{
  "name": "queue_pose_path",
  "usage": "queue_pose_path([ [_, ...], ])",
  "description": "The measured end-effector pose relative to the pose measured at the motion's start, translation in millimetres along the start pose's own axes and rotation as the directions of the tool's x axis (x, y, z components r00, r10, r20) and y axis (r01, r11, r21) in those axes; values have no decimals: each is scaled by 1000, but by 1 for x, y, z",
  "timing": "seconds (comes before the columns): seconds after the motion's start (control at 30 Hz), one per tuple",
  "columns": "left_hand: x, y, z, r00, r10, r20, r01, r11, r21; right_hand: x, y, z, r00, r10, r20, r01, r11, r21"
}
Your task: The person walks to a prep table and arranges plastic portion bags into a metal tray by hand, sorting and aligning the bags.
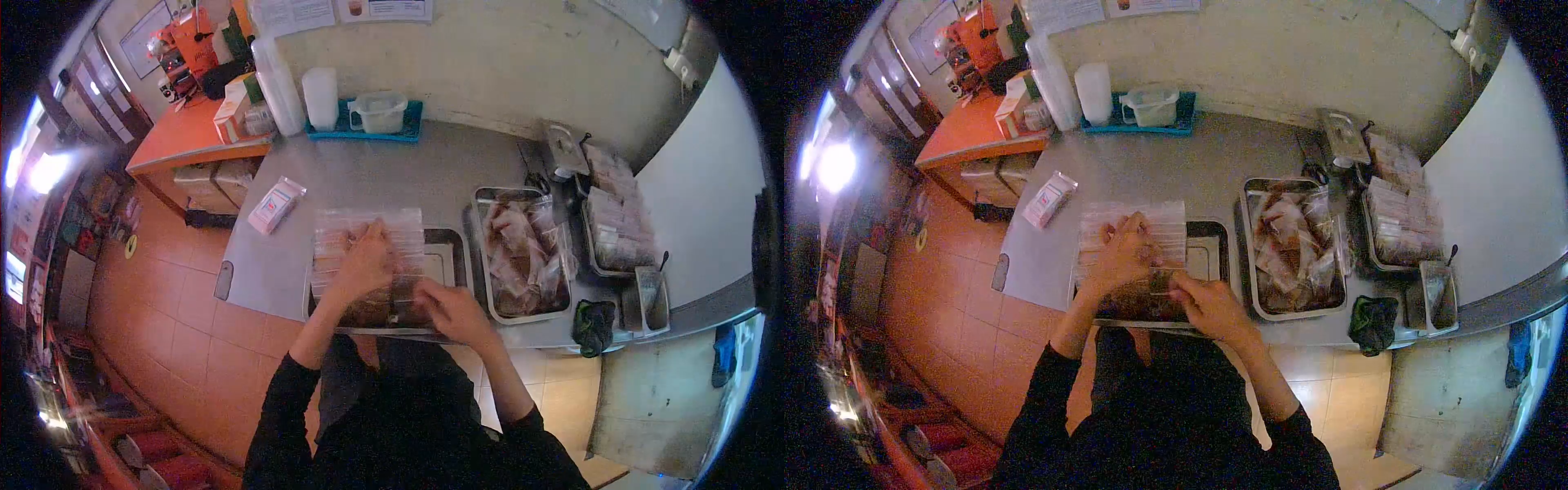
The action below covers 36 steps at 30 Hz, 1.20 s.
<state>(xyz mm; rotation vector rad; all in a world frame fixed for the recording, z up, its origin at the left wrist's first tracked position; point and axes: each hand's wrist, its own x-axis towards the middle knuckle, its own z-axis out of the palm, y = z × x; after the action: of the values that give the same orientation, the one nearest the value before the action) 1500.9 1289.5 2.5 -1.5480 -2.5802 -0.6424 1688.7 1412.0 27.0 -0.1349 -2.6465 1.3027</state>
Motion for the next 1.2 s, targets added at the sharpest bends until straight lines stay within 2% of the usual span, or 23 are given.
queue_pose_path([
  [0.13,3,3,-6,1000,-13,27,11,998,61,11,11,22,999,-41,-22,39,998,-50],
  [0.2,1,6,-15,999,20,49,-20,1000,-4,21,12,28,959,-148,-241,117,984,-136],
  [0.23,1,5,-15,999,24,49,-23,1000,-3,23,17,30,958,-148,-245,117,984,-136],
  [0.3,-1,2,-11,1000,17,24,-17,1000,-22,27,24,32,955,-87,-283,6,961,-275],
  [0.33,-1,-2,-8,999,22,26,-21,1000,-22,27,23,32,954,-85,-287,3,961,-275],
  [0.4,0,-6,-8,993,112,-28,-115,977,-177,29,19,30,954,-67,-293,-3,973,-232],
  [0.43,-1,-3,-12,992,121,-26,-123,976,-180,29,18,30,952,-62,-301,-10,972,-233],
  [0.53,-15,12,-29,992,70,-102,-91,971,-223,30,18,31,943,-62,-326,-21,969,-248],
  [0.6,-25,18,-35,986,142,-90,-153,981,-123,32,23,34,881,-187,-435,56,954,-295],
  [0.63,-25,20,-35,984,154,-87,-164,978,-129,32,23,33,878,-180,-444,45,953,-299],
  [0.7,-25,22,-34,994,107,16,-106,994,-29,32,21,31,889,-184,-420,45,946,-320],
  [0.83,-18,8,-17,988,151,-27,-152,986,-71,28,24,26,834,-229,-502,37,931,-363],
  [0.9,-18,13,-21,993,120,-21,-122,984,-133,14,36,3,865,-19,-502,-154,941,-301],
  [0.97,-18,13,-24,991,133,-4,-132,979,-158,-5,49,-25,755,-102,-648,-253,866,-431],
  [1.03,-17,16,-27,990,144,13,-139,973,-182,-27,55,-52,764,98,-638,-484,741,-465],
  [1.1,-17,23,-28,995,101,7,-100,995,-30,-47,77,-58,768,99,-633,-506,701,-504],
  [1.17,-17,21,-25,995,100,2,-100,994,-43,-56,87,-62,772,94,-629,-521,659,-542],
  [1.2,-19,19,-23,995,95,-3,-95,994,-54,-56,88,-63,744,184,-642,-572,673,-469],
])
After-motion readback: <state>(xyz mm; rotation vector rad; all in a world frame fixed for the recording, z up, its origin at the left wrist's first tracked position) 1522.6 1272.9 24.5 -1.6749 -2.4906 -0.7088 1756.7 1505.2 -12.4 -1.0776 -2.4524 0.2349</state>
